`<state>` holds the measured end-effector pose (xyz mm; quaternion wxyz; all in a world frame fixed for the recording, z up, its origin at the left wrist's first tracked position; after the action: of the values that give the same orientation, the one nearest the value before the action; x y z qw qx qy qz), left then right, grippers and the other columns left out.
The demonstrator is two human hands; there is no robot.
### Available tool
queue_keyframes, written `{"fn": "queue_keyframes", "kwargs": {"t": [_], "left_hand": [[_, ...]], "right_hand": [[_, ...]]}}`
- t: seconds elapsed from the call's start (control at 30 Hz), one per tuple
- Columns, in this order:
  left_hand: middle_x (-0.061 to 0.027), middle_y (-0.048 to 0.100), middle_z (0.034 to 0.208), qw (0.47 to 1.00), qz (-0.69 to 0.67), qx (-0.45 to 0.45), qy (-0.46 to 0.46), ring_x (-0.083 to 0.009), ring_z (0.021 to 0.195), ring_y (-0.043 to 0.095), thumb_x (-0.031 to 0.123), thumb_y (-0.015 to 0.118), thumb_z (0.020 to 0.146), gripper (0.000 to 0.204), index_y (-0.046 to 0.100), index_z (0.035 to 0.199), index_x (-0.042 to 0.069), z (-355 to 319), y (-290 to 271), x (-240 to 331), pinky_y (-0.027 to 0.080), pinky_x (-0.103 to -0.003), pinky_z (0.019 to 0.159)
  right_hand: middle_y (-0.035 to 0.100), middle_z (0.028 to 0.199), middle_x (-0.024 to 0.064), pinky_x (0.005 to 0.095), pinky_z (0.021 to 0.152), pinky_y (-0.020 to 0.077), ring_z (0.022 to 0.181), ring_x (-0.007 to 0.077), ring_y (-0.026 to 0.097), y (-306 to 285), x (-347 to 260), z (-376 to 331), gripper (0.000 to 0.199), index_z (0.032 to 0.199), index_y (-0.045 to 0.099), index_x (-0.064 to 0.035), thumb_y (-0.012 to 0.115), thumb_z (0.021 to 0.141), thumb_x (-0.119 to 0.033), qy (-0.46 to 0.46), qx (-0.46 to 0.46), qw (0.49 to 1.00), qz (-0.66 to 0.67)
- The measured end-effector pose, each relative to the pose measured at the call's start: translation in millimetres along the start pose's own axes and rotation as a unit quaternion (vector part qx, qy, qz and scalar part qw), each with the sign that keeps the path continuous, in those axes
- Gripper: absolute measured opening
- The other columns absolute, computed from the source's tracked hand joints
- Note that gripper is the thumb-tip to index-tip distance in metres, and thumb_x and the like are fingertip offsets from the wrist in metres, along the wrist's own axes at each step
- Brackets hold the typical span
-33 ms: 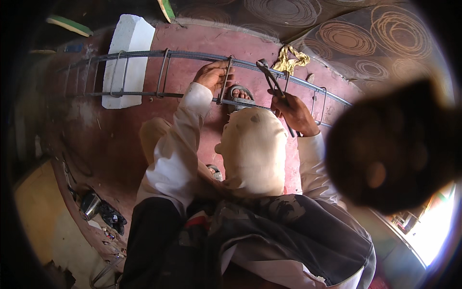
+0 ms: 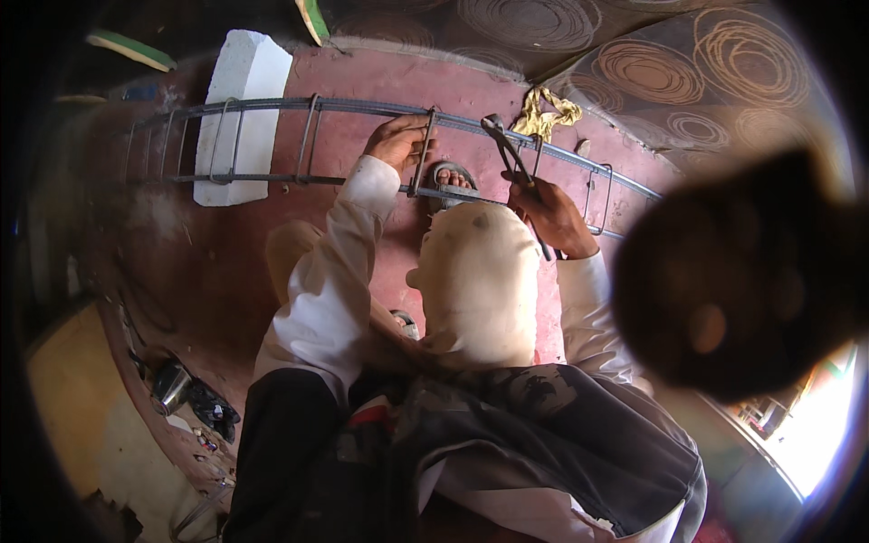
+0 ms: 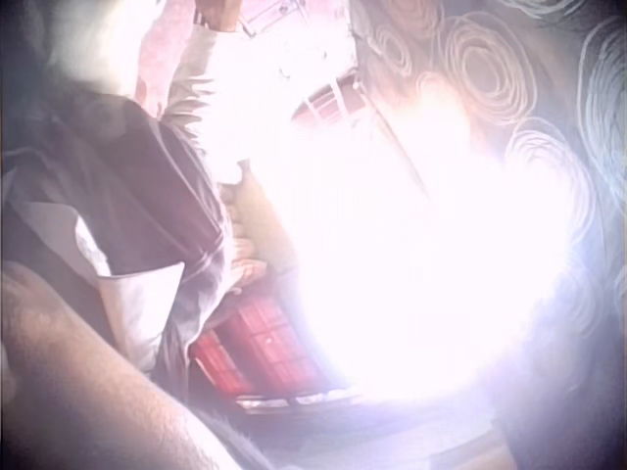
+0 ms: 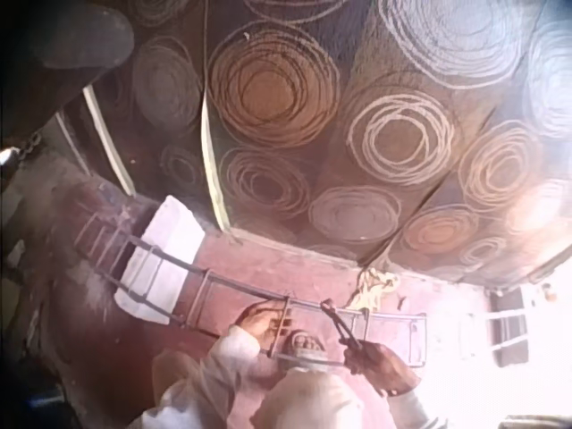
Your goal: The person sits on the floor and uses pliers to twist wire ties around the intersections of a metal frame. They repeatedly pick up wire ties, wrap them around the frame, and twist them to secure the structure.
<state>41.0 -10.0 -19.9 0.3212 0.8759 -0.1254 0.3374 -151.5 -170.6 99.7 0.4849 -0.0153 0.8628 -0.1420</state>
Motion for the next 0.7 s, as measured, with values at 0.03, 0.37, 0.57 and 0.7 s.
{"fn": "queue_keyframes", "kwargs": {"t": [0.03, 0.37, 0.57, 0.7], "left_hand": [[-0.0098, 0.069, 0.106, 1.0, 0.011, 0.006, 0.022, -0.0222, 0.091, 0.068, 0.003, 0.056, 0.091, 0.024, 0.06, 0.114, 0.002, 1, -3, 0, 0.056, -0.033, 0.077], [-0.0025, 0.067, 0.096, 0.994, 0.096, 0.016, -0.059, -0.0186, 0.082, 0.062, 0.014, 0.056, 0.092, 0.022, 0.068, 0.11, 0.01, 7, -10, -3, 0.052, -0.034, 0.072], [-0.0071, 0.068, 0.105, 0.995, -0.044, -0.062, -0.067, -0.0197, 0.093, 0.061, 0.02, 0.056, 0.089, 0.029, 0.066, 0.111, 0.004, 3, -6, -4, 0.047, -0.035, 0.086], [-0.0123, 0.068, 0.106, 0.988, -0.112, -0.091, -0.063, -0.023, 0.091, 0.062, 0.02, 0.055, 0.091, 0.032, 0.062, 0.115, -0.001, 6, -4, -5, 0.049, -0.038, 0.085]], "right_hand": [[0.058, 0.077, 0.0053, 0.0275, 0.065, 0.0461, 0.069, 0.013, 0.054, 3, -7, -4, 0.037, 0.121, 0.056, 0.0069, 0.052, 0.096, -0.02, -0.007, 0.002, 1.0, -0.011], [0.065, 0.087, 0.0235, 0.0384, 0.072, 0.0487, 0.079, 0.0349, 0.064, 0, -7, -12, 0.031, 0.114, 0.061, 0.0017, 0.055, 0.094, -0.021, -0.129, 0.096, 0.979, -0.122], [0.065, 0.092, 0.0219, 0.0417, 0.075, 0.0493, 0.086, 0.0388, 0.064, 14, -20, 25, 0.031, 0.111, 0.059, -0.0002, 0.064, 0.087, -0.019, -0.186, 0.166, 0.959, -0.137], [0.065, 0.095, 0.0201, 0.0426, 0.079, 0.0488, 0.09, 0.0393, 0.062, 35, -42, 65, 0.032, 0.109, 0.058, -0.0009, 0.069, 0.082, -0.014, -0.218, 0.199, 0.936, -0.191]]}}
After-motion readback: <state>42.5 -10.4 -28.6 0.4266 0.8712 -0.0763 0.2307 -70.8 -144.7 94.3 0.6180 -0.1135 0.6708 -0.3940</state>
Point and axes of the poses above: each hand's wrist, its own z-axis towards the middle knuckle, its own y-axis out of the palm, x = y × z, the point moved 4 cm from there along z, towards the middle knuckle
